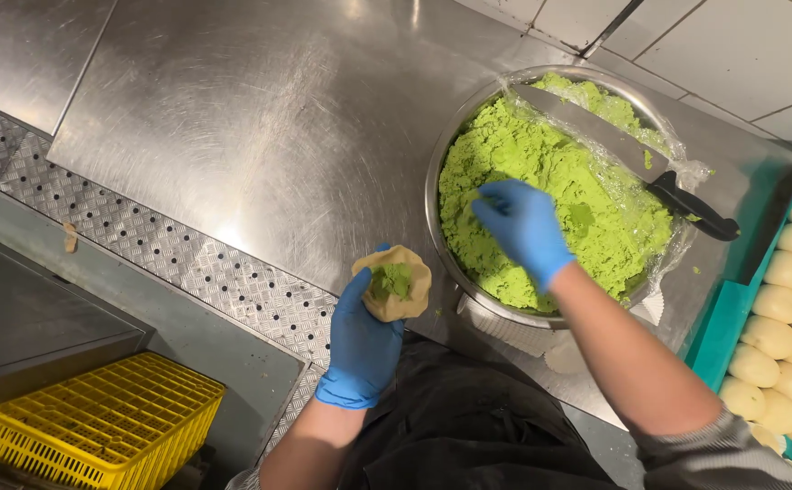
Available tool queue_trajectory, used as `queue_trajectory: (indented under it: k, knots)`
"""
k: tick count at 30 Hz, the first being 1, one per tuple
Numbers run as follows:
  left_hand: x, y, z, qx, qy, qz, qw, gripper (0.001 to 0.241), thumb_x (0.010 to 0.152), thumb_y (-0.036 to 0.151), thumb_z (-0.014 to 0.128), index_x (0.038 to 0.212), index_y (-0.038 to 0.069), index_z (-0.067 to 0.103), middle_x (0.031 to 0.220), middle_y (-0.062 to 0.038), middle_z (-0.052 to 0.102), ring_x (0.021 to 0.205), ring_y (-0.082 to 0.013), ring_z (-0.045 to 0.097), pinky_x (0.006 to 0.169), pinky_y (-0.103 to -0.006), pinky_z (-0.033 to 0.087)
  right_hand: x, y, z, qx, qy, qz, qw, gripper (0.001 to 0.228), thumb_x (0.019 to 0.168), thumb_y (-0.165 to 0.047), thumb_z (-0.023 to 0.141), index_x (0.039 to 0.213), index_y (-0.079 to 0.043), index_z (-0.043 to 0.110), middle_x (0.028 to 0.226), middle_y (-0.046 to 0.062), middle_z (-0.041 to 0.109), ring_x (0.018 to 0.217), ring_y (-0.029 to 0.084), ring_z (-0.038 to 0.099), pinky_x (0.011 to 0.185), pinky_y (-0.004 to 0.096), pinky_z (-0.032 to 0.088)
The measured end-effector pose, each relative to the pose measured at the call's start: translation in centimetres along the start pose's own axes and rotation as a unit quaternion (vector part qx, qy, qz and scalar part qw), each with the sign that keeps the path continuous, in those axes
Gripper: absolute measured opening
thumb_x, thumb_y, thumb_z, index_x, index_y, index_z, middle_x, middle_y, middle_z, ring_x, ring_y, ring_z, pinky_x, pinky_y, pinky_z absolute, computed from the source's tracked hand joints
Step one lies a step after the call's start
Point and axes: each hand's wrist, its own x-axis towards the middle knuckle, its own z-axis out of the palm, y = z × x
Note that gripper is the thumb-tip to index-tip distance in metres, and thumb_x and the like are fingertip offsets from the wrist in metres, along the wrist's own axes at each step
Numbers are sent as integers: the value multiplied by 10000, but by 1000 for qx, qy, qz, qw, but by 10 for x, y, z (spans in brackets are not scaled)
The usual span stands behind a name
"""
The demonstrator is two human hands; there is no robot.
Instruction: Filling dough portions with green paste and rolling them into buns.
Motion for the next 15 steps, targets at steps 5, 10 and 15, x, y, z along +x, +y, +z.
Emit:
queue_trajectory:
  k: [5,10,15]
  knots:
    - [8,-13,26,19,-61,-15,998,472,1030,302,509,1427,47,517,1372,-104,579,1276,-232,560,1089,-395,428,-43,-36,-52,313,-57,244,916,320,930,-158,716,1236,-74,749,895,141,686,677,161,548,616,351,453]
    - [18,-39,60,142,-120,-21,982,387,1030,230,527,1379,62,527,1342,-88,598,1239,-216,588,1009,-382,503,-63,-54,-60,296,-32,84,951,221,865,-116,753,1076,-50,759,928,54,753,760,121,687,680,309,567]
    - [27,-65,59,185,-79,-54,978,333,1035,138,569,1359,67,539,1281,-94,628,1096,-197,617,855,-343,504,-72,-43,-68,117,3,-35,992,210,856,-69,753,1062,-100,780,933,84,716,806,190,673,707,331,556]
